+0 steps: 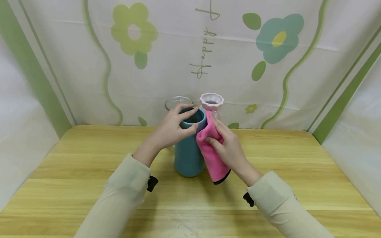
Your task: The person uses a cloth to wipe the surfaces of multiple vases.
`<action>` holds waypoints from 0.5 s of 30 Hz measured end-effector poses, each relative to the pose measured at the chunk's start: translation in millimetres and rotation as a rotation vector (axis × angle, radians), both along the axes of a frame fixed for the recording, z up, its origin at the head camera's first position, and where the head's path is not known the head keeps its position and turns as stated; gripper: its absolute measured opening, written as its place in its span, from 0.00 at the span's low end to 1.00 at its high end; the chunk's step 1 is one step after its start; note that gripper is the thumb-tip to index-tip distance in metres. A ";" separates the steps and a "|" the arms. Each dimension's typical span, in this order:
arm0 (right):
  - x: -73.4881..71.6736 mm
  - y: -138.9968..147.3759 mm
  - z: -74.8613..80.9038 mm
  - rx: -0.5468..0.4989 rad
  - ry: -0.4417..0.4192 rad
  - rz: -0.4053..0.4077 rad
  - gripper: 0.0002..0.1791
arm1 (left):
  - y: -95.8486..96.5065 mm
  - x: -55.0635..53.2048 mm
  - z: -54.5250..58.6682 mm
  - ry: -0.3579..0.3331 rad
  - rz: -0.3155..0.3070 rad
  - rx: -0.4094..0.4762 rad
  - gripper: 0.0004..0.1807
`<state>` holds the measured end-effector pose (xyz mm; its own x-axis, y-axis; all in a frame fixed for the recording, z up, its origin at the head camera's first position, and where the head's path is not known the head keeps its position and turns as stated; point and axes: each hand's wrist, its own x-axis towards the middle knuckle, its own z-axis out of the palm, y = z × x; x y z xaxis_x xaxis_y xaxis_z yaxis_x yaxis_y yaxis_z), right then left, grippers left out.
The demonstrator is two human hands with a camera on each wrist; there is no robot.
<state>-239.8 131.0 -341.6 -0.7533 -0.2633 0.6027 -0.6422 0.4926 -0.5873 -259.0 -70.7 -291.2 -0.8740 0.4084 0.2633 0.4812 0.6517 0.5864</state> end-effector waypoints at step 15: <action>6.5 9.4 -62.2 0.103 -0.212 0.032 0.39 | -0.5 -1.3 -4.3 -0.025 -0.023 0.043 0.32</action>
